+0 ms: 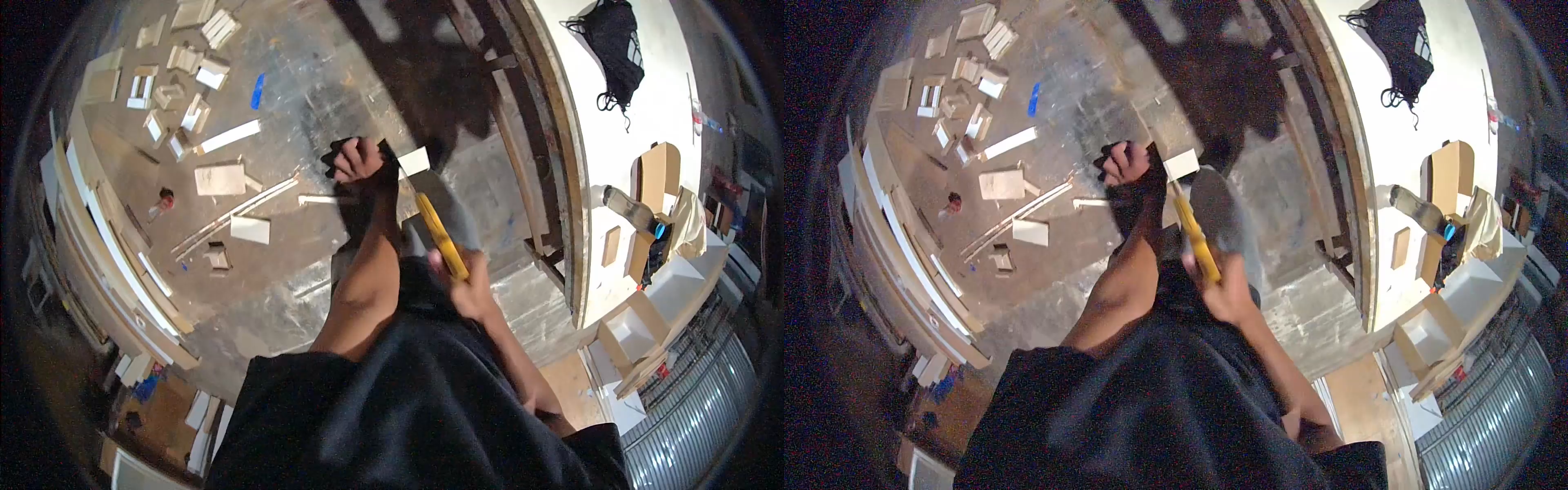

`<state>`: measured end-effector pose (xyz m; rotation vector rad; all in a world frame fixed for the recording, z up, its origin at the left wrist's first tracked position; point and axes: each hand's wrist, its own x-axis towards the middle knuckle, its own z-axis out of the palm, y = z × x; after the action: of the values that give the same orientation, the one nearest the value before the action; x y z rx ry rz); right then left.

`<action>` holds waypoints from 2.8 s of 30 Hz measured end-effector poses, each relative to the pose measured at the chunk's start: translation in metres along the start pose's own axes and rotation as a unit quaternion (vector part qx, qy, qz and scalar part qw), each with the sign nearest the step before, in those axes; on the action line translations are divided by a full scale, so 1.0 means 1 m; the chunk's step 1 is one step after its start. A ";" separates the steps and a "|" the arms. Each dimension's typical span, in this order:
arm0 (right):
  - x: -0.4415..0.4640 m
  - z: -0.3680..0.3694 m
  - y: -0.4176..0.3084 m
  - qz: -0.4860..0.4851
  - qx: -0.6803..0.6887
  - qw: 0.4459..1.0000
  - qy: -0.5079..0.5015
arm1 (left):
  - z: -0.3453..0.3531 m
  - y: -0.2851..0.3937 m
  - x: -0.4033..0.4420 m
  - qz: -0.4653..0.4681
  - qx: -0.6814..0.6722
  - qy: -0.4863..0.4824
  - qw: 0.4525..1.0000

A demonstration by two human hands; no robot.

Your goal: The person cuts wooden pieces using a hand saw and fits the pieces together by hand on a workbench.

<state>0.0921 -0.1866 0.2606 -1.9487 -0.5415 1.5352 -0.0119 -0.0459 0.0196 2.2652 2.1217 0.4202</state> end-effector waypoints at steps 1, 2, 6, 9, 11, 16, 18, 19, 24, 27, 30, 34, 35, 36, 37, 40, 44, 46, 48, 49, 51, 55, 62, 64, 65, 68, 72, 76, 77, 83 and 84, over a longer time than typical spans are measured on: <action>0.011 0.004 0.004 0.000 0.000 1.000 0.004 | 0.000 0.003 0.002 0.001 0.000 -0.011 1.000; 0.015 0.011 0.006 -0.019 -0.030 0.999 0.030 | -0.014 0.007 0.005 0.009 -0.029 -0.011 0.999; -0.020 -0.002 -0.001 -0.041 -0.005 0.999 0.017 | 0.000 0.000 0.001 -0.001 -0.014 -0.073 0.997; -0.016 -0.007 -0.014 0.002 -0.026 1.000 -0.012 | 0.021 -0.001 -0.004 -0.044 0.032 -0.078 0.995; -0.023 -0.009 -0.017 0.021 -0.040 0.998 -0.032 | 0.018 0.000 -0.005 -0.057 0.058 -0.101 0.992; -0.030 -0.012 -0.009 -0.029 -0.020 0.999 -0.014 | 0.024 0.005 -0.004 -0.059 0.066 -0.062 0.994; -0.021 -0.011 -0.003 -0.041 -0.024 0.999 -0.013 | 0.019 0.004 -0.004 -0.030 0.031 -0.007 0.999; -0.001 -0.008 0.004 -0.023 -0.038 0.999 -0.012 | 0.017 0.004 -0.003 -0.002 -0.002 0.048 0.999; -0.029 -0.012 -0.002 -0.038 -0.008 0.999 -0.017 | 0.032 -0.004 -0.003 -0.005 0.004 0.051 0.999; -0.013 -0.009 0.004 -0.048 -0.032 0.998 -0.019 | 0.029 -0.003 -0.006 -0.018 0.013 0.025 0.999; 0.008 -0.002 0.003 -0.009 -0.062 0.998 -0.028 | 0.024 0.000 -0.007 -0.017 0.014 0.011 1.000; -0.013 -0.015 0.005 -0.018 -0.009 1.000 -0.019 | 0.017 0.001 -0.004 -0.040 0.023 -0.014 0.999; -0.018 -0.016 0.002 0.001 0.010 1.000 -0.026 | 0.014 0.002 -0.003 -0.039 0.024 -0.021 0.999; -0.003 -0.012 0.007 -0.026 -0.028 0.999 -0.029 | 0.011 0.003 -0.003 -0.037 0.018 -0.016 0.999; 0.010 -0.011 0.007 -0.028 -0.029 0.999 -0.026 | 0.009 0.006 -0.003 0.004 -0.024 0.021 0.999; 0.006 -0.003 0.010 -0.018 -0.030 0.999 -0.016 | 0.026 -0.005 -0.003 -0.004 0.014 -0.003 1.000; -0.017 -0.015 -0.001 -0.048 -0.013 0.999 -0.013 | 0.026 -0.004 -0.004 -0.020 0.007 -0.039 0.999; 0.020 -0.011 -0.003 -0.041 -0.024 0.999 -0.014 | 0.024 -0.006 -0.005 -0.028 -0.005 -0.081 0.996; 0.014 -0.002 0.010 -0.030 -0.057 0.997 -0.029 | 0.024 -0.005 -0.005 -0.003 0.010 -0.008 1.000; -0.002 -0.001 0.014 -0.034 -0.055 0.998 -0.025 | 0.034 -0.009 -0.006 0.001 0.007 -0.005 1.000; -0.022 -0.003 0.018 -0.081 0.009 0.996 0.025 | 0.049 -0.012 -0.011 -0.061 0.019 -0.054 0.996; 0.017 0.001 0.021 -0.045 -0.068 0.997 -0.020 | 0.032 0.000 -0.005 -0.032 0.004 -0.005 0.999; -0.012 -0.013 0.013 -0.044 0.016 0.999 -0.005 | 0.033 -0.002 -0.001 -0.022 0.011 0.004 1.000; 0.004 -0.011 0.007 0.010 -0.015 1.000 -0.002 | 0.031 -0.003 -0.003 -0.020 0.012 0.005 1.000; -0.004 -0.011 0.011 0.014 -0.014 1.000 0.000 | 0.032 -0.002 -0.003 -0.022 0.012 0.005 1.000; -0.026 -0.015 0.003 -0.053 0.005 0.999 -0.004 | 0.030 0.001 0.003 -0.026 0.012 0.011 1.000; -0.003 -0.014 0.007 -0.009 0.003 1.000 -0.023 | 0.031 -0.001 0.000 -0.025 0.014 0.015 0.999; -0.029 -0.011 0.008 -0.080 0.025 0.996 0.005 | 0.025 0.001 0.001 -0.024 0.015 0.016 0.999; -0.027 -0.017 0.009 -0.084 0.026 0.996 0.005 | 0.028 0.001 0.000 -0.025 0.016 0.016 0.999; -0.005 -0.011 0.020 -0.014 -0.012 1.000 -0.019 | 0.031 0.000 0.000 -0.027 0.018 0.023 0.999; -0.018 -0.016 0.010 -0.033 0.004 0.999 -0.015 | 0.033 0.000 0.000 -0.029 0.018 0.022 0.999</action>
<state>0.1023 -0.2086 0.2695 -1.8858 -0.6047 1.5255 -0.0055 -0.0407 -0.0118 2.2262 2.2268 0.4380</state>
